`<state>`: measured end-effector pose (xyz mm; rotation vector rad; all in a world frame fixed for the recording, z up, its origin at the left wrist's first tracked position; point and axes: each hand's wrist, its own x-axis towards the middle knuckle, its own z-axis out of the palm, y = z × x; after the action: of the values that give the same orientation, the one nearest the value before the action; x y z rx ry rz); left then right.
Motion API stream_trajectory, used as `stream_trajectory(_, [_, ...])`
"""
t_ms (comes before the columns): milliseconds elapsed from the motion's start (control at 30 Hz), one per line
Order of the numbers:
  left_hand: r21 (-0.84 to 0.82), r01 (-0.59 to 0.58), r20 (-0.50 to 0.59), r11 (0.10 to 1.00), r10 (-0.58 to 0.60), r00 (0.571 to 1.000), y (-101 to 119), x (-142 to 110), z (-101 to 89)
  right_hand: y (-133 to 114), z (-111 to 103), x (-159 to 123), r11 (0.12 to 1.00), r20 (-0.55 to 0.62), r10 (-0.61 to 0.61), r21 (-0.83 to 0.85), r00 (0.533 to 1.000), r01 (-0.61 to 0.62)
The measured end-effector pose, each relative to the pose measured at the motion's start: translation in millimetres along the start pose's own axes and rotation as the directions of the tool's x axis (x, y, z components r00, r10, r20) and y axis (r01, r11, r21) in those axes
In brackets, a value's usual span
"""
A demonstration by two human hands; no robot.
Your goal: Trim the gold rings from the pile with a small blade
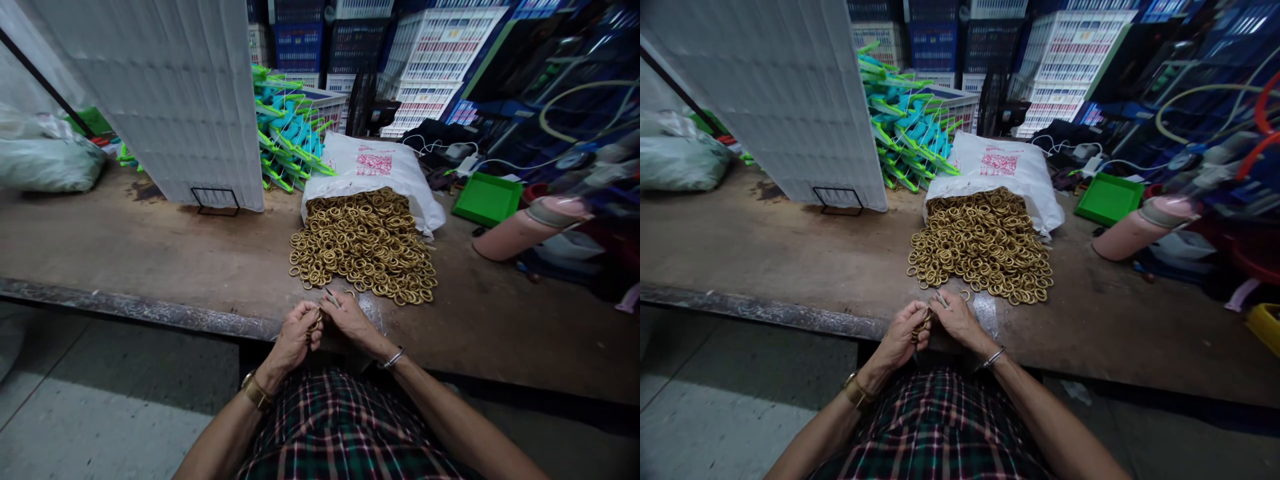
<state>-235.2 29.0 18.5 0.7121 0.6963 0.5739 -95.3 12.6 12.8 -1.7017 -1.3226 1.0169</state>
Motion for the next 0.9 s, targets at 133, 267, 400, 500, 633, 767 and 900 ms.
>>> stream_trajectory(133, [-0.009,-0.040,-0.023,0.999,0.040,0.999,-2,1,0.3,-1,-2,1,1.000,0.010,0.000,0.006,1.000,0.000])
stream_trajectory(267, [0.044,-0.104,-0.060,0.994,0.106,0.993,-6,4,-2.6,-1,-5,-2,0.979,-0.023,-0.106,-0.180,0.994,0.100])
stream_trajectory(400, [0.106,-0.147,-0.067,0.983,0.155,0.986,-7,6,-5.2,2,-5,-8,0.889,0.113,-0.165,-0.412,0.980,0.197])
stream_trajectory(500, [0.145,-0.158,-0.071,0.977,0.170,0.983,-7,6,-6.6,5,-3,-9,0.831,0.174,-0.168,-0.504,0.970,0.234])
stream_trajectory(633, [0.191,-0.170,-0.081,0.967,0.188,0.979,-6,7,-8.9,4,-2,-8,0.792,0.192,-0.162,-0.560,0.968,0.244])
stream_trajectory(767, [0.219,-0.172,-0.090,0.961,0.195,0.977,-9,7,-10.8,3,-2,-8,0.762,0.183,-0.177,-0.596,0.967,0.252])
stream_trajectory(900, [0.239,-0.180,-0.087,0.954,0.206,0.975,-9,7,-11.6,3,-2,-7,0.770,0.207,-0.179,-0.579,0.962,0.268])
